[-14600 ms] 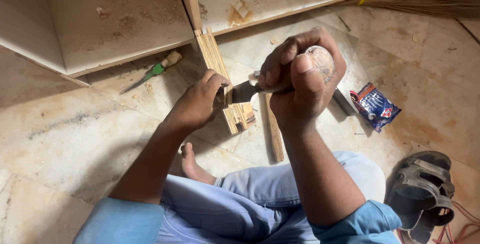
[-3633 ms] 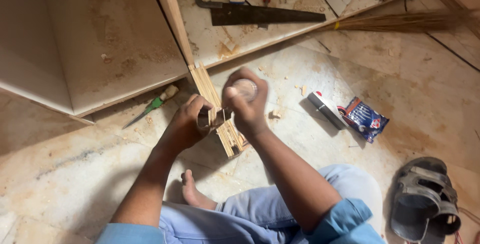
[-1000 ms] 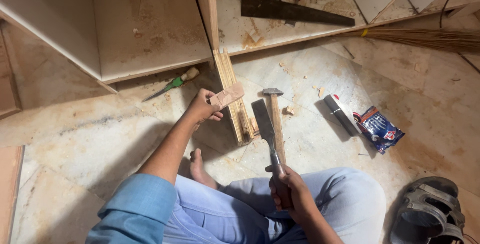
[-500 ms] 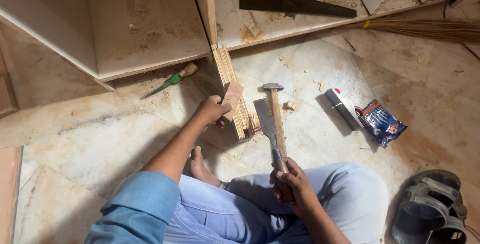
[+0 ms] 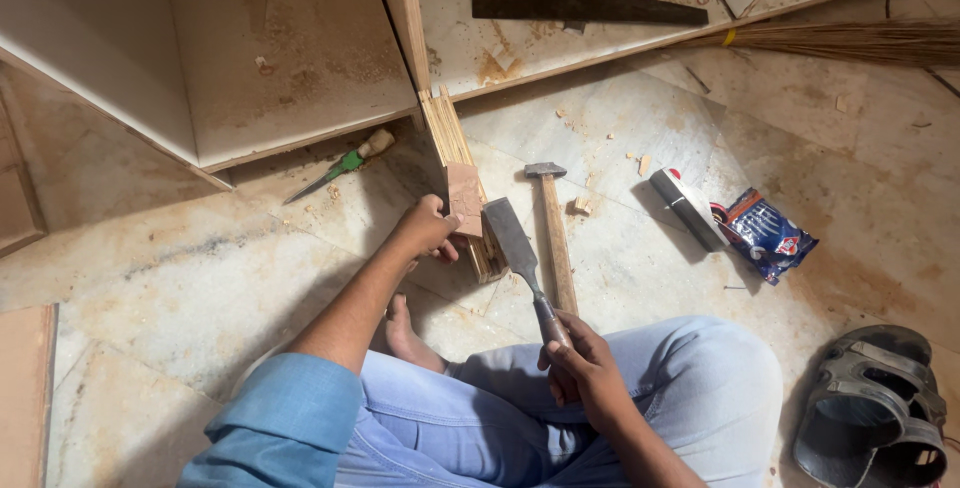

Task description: The person assembles and refines wooden components, using a hammer to drive nails into a block, holding and aligning multiple pieces of wood, and using a chisel to carve out and shape sections of a wooden joint.

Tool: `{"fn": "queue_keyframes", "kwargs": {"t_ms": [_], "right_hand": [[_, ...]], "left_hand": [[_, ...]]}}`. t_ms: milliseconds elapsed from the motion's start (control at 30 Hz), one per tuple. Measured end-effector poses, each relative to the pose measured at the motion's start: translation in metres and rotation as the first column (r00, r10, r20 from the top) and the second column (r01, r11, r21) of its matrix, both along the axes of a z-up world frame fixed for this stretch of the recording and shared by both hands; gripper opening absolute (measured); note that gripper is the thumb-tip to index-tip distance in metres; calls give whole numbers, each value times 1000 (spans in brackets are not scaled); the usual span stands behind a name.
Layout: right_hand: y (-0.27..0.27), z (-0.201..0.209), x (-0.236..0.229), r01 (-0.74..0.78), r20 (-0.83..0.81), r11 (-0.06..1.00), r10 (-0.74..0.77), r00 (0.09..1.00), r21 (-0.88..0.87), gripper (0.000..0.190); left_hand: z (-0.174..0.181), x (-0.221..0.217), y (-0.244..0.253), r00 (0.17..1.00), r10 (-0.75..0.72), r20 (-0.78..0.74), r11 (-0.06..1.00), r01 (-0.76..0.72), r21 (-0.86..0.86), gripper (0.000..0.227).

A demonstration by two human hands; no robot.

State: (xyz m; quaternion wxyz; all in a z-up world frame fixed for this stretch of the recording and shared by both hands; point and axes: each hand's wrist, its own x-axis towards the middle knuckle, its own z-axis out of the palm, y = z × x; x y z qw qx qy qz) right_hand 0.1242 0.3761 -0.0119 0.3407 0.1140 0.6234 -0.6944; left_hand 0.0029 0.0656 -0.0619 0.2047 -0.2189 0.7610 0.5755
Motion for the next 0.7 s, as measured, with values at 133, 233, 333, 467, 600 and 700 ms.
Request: {"fn": "queue_keyframes", "kwargs": {"t_ms": [133,233,333,467,600,700], "right_hand": [[3,-3,0,31,-46,1000,-31,998,-6,64],[4,-4,0,35,-41,999,-36,999,-18,64],[4,-5,0,32,-41,999,-33,999,-28,63],[1,-5,-3,43,-32,999,-43,999,-6,64],[-1,-6,-5,48,-22,999,-48,999,9,65],[-2,-5,-7,53,-28,998,-54,998,-14,65]], "left_hand": [[0,-5,2,987,127,-99,992,-129,-16,37],[-2,-18,0,975,153,-161,974,-177,-144,46],[-18,-28,-2,933,178,-313,938,-257,-234,56],[-41,-30,-5,926,-13,-377,854,-186,-486,86],[-40,-29,-3,868,-111,-484,826,-191,-531,110],[-27,-27,0,867,-125,-482,845,-161,-509,118]]}}
